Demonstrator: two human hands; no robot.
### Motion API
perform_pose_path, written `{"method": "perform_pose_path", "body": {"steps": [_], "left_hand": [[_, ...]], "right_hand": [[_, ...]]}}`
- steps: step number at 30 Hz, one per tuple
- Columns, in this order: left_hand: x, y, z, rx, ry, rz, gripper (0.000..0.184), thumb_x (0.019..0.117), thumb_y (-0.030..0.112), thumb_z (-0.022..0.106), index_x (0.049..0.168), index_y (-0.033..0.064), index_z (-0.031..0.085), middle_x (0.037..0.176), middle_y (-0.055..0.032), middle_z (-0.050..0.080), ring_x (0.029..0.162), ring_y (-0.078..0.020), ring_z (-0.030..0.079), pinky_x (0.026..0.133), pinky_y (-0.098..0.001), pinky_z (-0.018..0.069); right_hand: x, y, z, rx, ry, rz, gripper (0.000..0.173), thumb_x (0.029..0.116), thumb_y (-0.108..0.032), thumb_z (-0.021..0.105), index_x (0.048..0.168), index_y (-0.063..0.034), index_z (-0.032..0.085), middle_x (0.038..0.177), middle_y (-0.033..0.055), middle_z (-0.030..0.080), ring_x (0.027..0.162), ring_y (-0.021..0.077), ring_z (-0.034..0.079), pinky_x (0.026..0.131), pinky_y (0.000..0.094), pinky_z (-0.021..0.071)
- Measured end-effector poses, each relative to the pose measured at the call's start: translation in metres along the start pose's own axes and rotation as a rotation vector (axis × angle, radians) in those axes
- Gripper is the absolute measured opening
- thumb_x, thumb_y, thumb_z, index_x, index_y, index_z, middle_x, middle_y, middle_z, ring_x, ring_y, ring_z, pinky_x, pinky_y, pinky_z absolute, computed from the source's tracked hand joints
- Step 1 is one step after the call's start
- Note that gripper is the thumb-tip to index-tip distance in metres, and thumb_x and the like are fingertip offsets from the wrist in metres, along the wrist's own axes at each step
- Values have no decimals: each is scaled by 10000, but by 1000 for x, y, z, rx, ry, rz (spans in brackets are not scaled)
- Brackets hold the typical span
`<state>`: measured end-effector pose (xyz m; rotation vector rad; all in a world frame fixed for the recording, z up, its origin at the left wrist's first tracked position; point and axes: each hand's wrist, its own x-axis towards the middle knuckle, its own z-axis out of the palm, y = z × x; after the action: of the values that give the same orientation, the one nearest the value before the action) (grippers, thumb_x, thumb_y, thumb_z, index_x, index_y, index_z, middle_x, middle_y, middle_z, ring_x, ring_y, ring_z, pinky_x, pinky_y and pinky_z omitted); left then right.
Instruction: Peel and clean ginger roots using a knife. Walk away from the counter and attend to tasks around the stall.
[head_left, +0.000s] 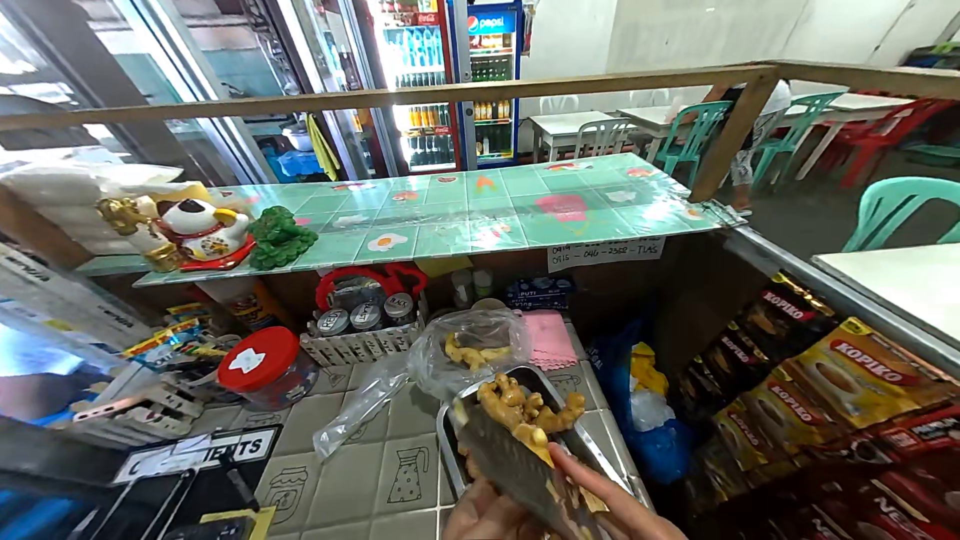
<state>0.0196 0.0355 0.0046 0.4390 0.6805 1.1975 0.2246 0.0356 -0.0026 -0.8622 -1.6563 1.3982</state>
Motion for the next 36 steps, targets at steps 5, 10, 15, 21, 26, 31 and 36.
{"method": "perform_pose_path", "body": {"steps": [5, 10, 15, 21, 26, 31, 36], "left_hand": [[6, -4, -14, 19, -75, -6, 382, 1054, 115, 462, 1427, 33, 449, 1259, -47, 662, 1131, -131, 655, 981, -336, 545], [10, 3, -11, 174, -161, -65, 492, 1059, 88, 458, 1507, -30, 294, 1343, -121, 597, 1185, -195, 628, 999, -405, 534], [7, 2, -7, 137, -103, -93, 397, 1095, 149, 379, 1458, -11, 387, 1286, -107, 627, 1160, -181, 637, 993, -374, 536], [9, -9, -25, 50, -161, -78, 397, 1092, 173, 394, 1444, -8, 424, 1332, -118, 604, 1208, -188, 615, 994, -363, 537], [7, -1, -18, 165, -149, -48, 390, 1082, 161, 439, 1428, -17, 447, 1276, -100, 643, 1161, -180, 641, 986, -377, 543], [9, 2, -21, 184, -219, -47, 423, 1078, 176, 450, 1452, -19, 420, 1304, -110, 630, 1190, -200, 627, 999, -397, 535], [8, 12, -14, 300, -232, -37, 436, 1064, 134, 482, 1452, -55, 419, 1295, -128, 639, 1175, -213, 636, 1012, -410, 527]], "right_hand": [[-5, -4, -1, -216, 21, -59, 794, 975, -390, 671, 1568, 30, 349, 1505, 198, 509, 1164, 205, 641, 973, 386, 543], [-6, -15, 3, -431, 40, -119, 776, 958, -431, 694, 1556, -23, 416, 1381, 183, 630, 999, 226, 704, 855, 439, 582], [-6, -21, 8, -560, 76, -159, 685, 991, -464, 635, 1509, -36, 501, 1279, 162, 698, 997, 236, 722, 857, 451, 585], [-6, -18, 9, -584, 83, -174, 615, 1018, -423, 605, 1505, -58, 515, 1284, 140, 702, 1038, 234, 724, 873, 461, 586], [-7, -15, 8, -417, 15, -127, 685, 1018, -402, 610, 1555, -23, 416, 1457, 160, 580, 1226, 244, 649, 997, 479, 550], [-6, -18, 5, -317, -22, -166, 642, 1017, -317, 631, 1537, 3, 433, 1488, 177, 546, 1307, 241, 596, 1085, 457, 503], [-7, -18, 3, -202, -39, -145, 688, 992, -348, 653, 1524, 27, 432, 1459, 205, 554, 1218, 230, 634, 1007, 433, 542]]}}
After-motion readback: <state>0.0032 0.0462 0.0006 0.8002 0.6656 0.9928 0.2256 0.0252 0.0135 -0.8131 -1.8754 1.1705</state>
